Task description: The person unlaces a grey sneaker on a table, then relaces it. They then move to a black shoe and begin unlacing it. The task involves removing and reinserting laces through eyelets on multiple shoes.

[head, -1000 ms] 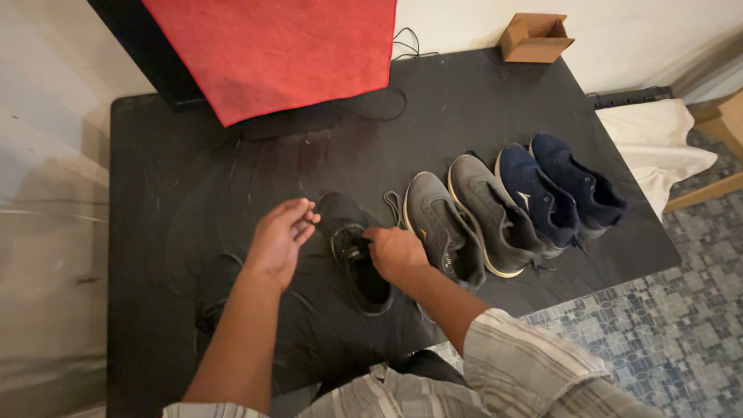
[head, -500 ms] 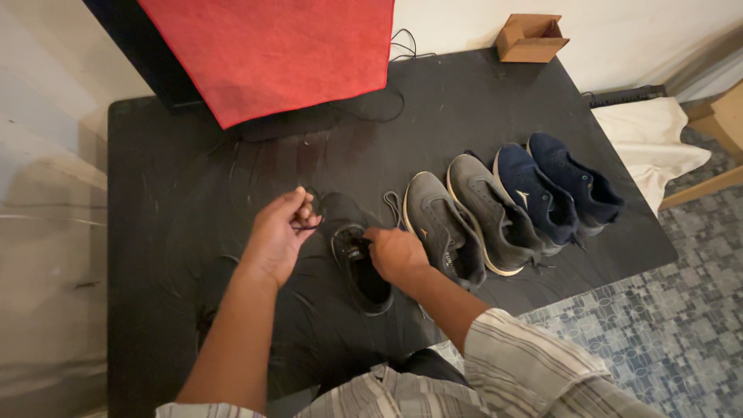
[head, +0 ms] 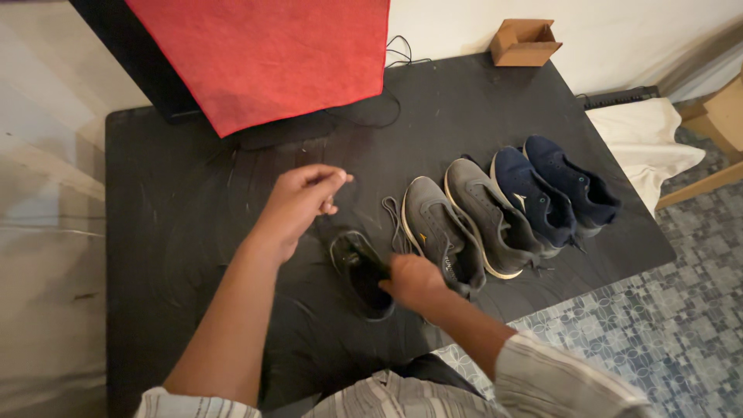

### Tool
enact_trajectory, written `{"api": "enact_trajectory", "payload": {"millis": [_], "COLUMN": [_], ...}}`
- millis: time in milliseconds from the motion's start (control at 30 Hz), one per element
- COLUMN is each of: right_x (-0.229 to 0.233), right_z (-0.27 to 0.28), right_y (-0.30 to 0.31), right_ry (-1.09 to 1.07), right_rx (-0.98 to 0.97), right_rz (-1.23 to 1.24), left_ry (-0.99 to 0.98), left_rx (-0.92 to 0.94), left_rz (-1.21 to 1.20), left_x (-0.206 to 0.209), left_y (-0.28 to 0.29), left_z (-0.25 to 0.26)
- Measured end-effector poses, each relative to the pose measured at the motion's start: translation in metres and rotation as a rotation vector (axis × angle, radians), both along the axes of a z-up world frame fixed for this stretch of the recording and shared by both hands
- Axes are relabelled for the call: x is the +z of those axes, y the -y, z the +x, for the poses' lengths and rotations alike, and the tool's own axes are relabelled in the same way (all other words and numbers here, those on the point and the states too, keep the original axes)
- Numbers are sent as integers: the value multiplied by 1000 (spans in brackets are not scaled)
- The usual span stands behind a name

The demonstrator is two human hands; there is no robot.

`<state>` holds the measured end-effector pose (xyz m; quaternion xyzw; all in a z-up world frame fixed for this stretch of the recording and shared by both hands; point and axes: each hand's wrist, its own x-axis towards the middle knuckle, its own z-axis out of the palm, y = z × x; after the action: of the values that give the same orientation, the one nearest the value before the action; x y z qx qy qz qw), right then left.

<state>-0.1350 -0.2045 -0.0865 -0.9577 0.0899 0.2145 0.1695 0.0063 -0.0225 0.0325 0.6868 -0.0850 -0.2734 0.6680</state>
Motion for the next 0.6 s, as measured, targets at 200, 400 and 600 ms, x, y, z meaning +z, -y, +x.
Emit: {"api": "enact_trajectory", "payload": {"millis": [200,400,600], "right_x": [55,127,173], "right_z": [17,41,70], "right_y": [23,37,47], "right_ry": [58,12,117], "right_rx": [16,133,199], "right_rz": [195,301,395], "left_ry": [89,145,224], "left_rx": [-66,-168,-174], "left_rz": [26,-10,95], "left_x": [19,29,46], "left_y": [19,26,24], "left_z": [0,3,8]}}
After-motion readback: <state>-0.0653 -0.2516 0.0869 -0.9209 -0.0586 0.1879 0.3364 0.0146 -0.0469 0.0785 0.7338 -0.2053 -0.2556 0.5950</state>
